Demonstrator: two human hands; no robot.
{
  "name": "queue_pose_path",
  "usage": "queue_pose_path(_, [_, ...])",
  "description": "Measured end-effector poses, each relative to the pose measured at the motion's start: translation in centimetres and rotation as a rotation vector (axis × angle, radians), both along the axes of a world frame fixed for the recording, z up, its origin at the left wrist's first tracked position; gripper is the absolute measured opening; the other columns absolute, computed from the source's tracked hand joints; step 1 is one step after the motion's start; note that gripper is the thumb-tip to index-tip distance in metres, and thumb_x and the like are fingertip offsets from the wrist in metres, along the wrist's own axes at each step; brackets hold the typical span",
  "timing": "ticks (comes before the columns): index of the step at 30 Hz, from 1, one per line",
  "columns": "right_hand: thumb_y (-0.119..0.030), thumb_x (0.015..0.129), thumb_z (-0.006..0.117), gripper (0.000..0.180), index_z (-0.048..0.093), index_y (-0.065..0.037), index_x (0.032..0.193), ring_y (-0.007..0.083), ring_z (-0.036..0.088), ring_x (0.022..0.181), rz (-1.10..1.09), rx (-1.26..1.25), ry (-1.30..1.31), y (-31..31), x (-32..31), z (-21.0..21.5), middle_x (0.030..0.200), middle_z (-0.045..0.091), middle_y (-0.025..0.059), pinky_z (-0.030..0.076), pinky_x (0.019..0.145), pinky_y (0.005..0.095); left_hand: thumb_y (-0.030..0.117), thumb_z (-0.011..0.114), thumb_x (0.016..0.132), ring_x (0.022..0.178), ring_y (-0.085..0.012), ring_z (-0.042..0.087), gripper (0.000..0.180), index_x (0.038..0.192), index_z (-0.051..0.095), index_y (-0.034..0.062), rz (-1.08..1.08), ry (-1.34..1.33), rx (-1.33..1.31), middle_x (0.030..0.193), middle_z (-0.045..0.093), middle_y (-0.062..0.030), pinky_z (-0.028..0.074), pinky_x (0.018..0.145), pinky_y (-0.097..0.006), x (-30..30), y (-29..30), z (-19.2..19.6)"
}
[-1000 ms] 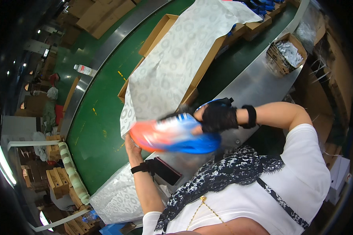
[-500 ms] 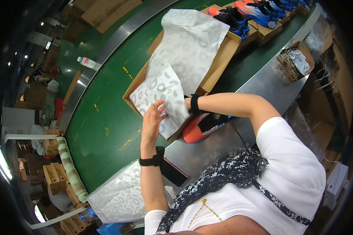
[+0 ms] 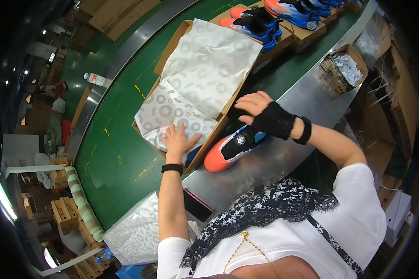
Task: The person packs shoes by placing a packet inside a shoebox, lining it with paper, and putting a pair of shoes inside. They fold the paper over the shoes and close the lid before repeating the process with another box.
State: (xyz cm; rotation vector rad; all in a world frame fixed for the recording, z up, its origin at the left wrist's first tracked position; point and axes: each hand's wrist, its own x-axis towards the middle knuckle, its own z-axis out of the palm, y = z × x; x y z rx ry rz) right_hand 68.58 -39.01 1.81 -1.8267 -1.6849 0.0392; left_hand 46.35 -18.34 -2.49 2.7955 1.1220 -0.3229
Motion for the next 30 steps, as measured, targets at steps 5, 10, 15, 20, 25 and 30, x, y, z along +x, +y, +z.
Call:
queue_pose_path(5, [-0.042, 0.079, 0.051, 0.051, 0.048, -0.005, 0.114, 0.0227, 0.052, 0.097, -0.347, -0.552, 1.034, -5.5, 4.2, -6.7, 0.107, 0.054, 0.0116, 0.043, 0.079, 0.0308, 0.043, 0.060, 0.069, 0.114, -0.0348, 0.036, 0.058, 0.110, 0.050, 0.0023, 0.082, -0.506, -0.273, 0.118, 0.042, -0.0226, 0.022, 0.094, -0.052, -2.3, -1.9, 0.3])
queue_pose_path(10, [-0.050, 0.076, 0.051, 0.064, 0.042, -0.006, 0.122, 0.0156, 0.055, 0.082, -0.134, -0.858, 1.183, -4.7, 3.2, -4.6, 0.104, 0.055, 0.0096, 0.046, 0.059, 0.0238, 0.038, 0.072, 0.060, 0.100, -0.0334, 0.049, 0.072, 0.111, 0.044, -0.0045, -0.280, -0.664, -0.329, 0.110, 0.050, -0.0208, 0.038, 0.087, -0.039, -0.6, -10.0, 4.1])
queue_pose_path(15, [-0.042, 0.079, 0.053, 0.048, 0.054, -0.006, 0.111, 0.0082, 0.051, 0.068, 0.213, -0.846, 1.181, -0.9, 0.8, 1.0, 0.085, 0.058, 0.0056, 0.045, 0.057, 0.0206, 0.022, 0.078, 0.055, 0.097, -0.0262, 0.052, 0.073, 0.114, 0.041, -0.0029, 0.133, -0.759, -0.749, 0.107, 0.053, -0.0150, 0.039, 0.086, -0.034, -2.3, -10.0, 1.6])
queue_pose_path(20, [-0.037, 0.079, 0.054, 0.051, 0.046, -0.005, 0.118, 0.0103, 0.050, 0.072, 0.099, -0.662, 1.479, 1.1, -0.2, -1.0, 0.091, 0.057, 0.0059, 0.045, 0.061, 0.0224, 0.019, 0.068, 0.070, 0.092, -0.0165, 0.052, 0.052, 0.110, 0.043, -0.0005, 0.639, -1.135, -1.027, 0.103, 0.053, -0.0102, 0.042, 0.079, -0.029, -3.9, -7.0, 3.7])
queue_pose_path(25, [-0.039, 0.072, 0.062, 0.056, 0.047, -0.008, 0.115, 0.0080, 0.048, 0.079, -0.184, -0.486, 1.480, 3.5, -2.2, -3.7, 0.097, 0.055, 0.0010, 0.039, 0.063, 0.0197, 0.041, 0.043, 0.086, 0.104, -0.0223, 0.048, 0.053, 0.120, 0.036, -0.0002, 0.821, -1.521, -1.454, 0.115, 0.047, -0.0130, 0.041, 0.087, -0.036, 0.7, 0.0, 4.0])
queue_pose_path(30, [-0.028, 0.070, 0.064, 0.038, 0.052, -0.006, 0.097, 0.0075, 0.047, 0.078, -0.360, -0.376, 1.583, 6.8, -5.0, -5.2, 0.083, 0.055, 0.0009, 0.040, 0.063, 0.0231, 0.027, 0.048, 0.085, 0.107, -0.0393, 0.042, 0.055, 0.122, 0.026, -0.0061, 1.425, -1.017, -1.519, 0.115, 0.039, -0.0286, 0.041, 0.086, -0.047, 2.4, 2.9, 1.0])
